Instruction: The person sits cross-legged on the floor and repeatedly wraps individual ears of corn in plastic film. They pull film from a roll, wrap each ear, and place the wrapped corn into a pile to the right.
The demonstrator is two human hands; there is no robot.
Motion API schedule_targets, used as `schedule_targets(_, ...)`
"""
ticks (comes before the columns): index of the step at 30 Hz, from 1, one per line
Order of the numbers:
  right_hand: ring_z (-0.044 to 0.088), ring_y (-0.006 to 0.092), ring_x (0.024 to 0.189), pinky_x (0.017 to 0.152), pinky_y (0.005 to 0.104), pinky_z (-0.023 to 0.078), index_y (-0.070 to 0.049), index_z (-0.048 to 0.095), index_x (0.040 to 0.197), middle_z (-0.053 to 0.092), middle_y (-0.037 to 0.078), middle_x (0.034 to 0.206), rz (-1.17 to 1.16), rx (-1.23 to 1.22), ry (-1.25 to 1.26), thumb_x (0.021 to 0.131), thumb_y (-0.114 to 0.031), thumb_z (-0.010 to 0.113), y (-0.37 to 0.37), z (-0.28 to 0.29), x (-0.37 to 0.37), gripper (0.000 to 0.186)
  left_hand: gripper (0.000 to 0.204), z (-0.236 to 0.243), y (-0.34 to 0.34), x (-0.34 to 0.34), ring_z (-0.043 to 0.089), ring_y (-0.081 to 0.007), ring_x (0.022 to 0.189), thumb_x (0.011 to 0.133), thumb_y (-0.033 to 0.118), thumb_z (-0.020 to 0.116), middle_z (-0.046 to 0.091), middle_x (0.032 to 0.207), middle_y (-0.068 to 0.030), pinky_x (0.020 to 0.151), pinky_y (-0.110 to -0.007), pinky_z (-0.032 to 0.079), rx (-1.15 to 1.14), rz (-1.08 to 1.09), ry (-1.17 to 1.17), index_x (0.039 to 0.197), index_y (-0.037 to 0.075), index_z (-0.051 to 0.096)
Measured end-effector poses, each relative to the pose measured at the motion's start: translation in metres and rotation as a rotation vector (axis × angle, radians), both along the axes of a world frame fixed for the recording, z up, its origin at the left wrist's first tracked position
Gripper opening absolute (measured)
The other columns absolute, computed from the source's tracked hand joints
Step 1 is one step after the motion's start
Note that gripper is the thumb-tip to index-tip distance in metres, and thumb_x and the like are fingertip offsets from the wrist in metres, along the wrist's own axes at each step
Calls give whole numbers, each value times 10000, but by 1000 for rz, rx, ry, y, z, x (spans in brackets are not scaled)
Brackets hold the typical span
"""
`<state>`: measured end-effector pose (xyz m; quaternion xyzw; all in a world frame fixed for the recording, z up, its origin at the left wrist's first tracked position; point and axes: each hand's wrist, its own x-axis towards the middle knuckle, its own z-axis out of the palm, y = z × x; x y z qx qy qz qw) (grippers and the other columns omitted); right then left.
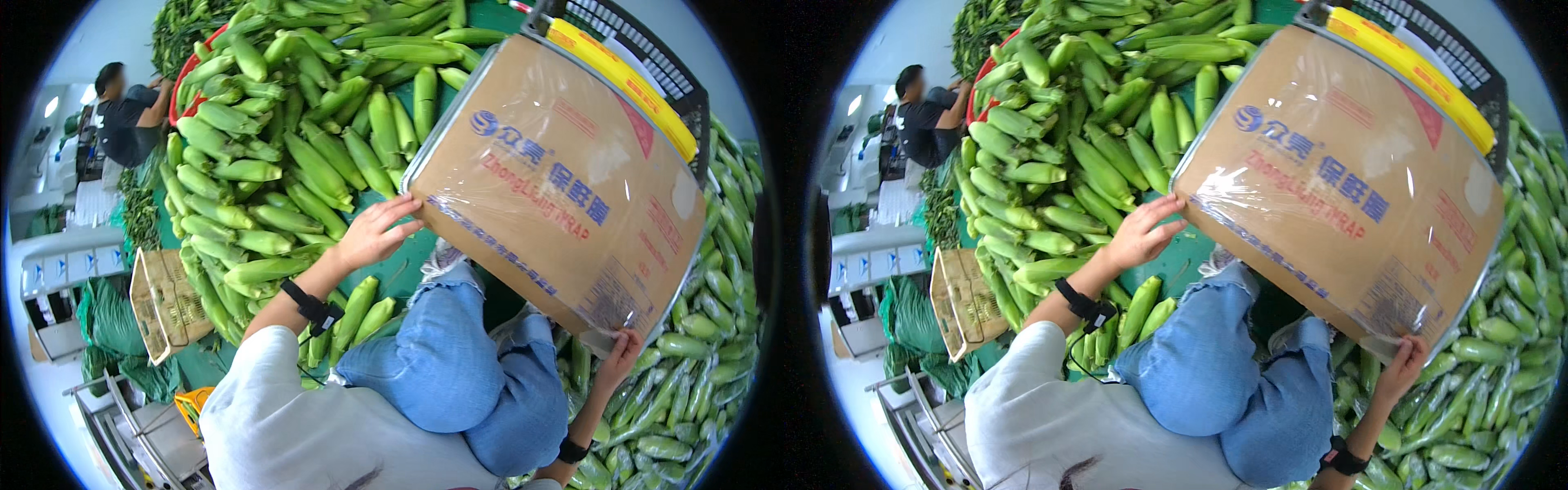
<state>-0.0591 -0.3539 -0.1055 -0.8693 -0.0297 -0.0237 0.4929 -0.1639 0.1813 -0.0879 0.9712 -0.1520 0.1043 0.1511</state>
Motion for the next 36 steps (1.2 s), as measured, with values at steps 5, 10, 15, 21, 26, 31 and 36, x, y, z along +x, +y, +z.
schedule_targets(5,535,140,899,844,264,437,1,529,1100,558,64,991,-38,-41,-26,1032,-131,480,-9,-11,-1,157,577,-66,52,-76,574,-360,1157,845,80,650,577,1298,-165,941,-422,494,-152,609,160,1394,85,470)
schedule_targets(10,542,139,892,834,260,442,-1,532,1113,567,63,991,-43,-89,-51,1031,-141,494,-10,-12,2,167,805,-158,144,-68,587,-349,1151,871,389,686,565,1297,-260,956,-396,469,-769,1458,303,1481,24,310)
schedule_targets(15,556,142,876,816,267,455,-16,546,1139,592,65,1003,-36,-65,16,1028,-141,501,-10,-11,-1,174,960,-197,195,-36,556,-380,1204,738,462,812,549,1327,-243,996,-427,457,-749,1714,328,1429,-8,340)
schedule_targets(21,603,215,884,800,320,474,-12,622,1036,640,101,948,-77,-265,22,965,-141,571,6,9,-1,156,499,-113,154,-49,582,-291,1116,922,305,651,606,1196,-138,931,-446,498,-2087,1170,193,1315,51,481)
schedule_targets(26,623,328,856,775,388,484,-27,627,1019,651,159,924,-16,-305,42,951,-133,555,30,45,7,145,640,16,62,-17,557,-264,1173,848,108,687,556,1270,-156,976,-404,475,-1221,634,314,1410,10,398)
schedule_targets(31,617,381,878,778,435,482,-45,600,1029,649,177,940,8,-434,23,951,-108,525,49,60,12,125,683,95,-57,102,586,-337,1147,732,119,759,563,1292,-171,965,-406,492,-253,-130,131,1374,125,526)
schedule_targets(36,641,353,867,754,431,496,-32,554,1040,649,175,872,131,-547,2,949,-62,517,52,79,13,103,682,89,-146,177,621,-342,1039,712,165,765,605,1191,-165,869,-410,542,-158,-447,136,1356,209,546)
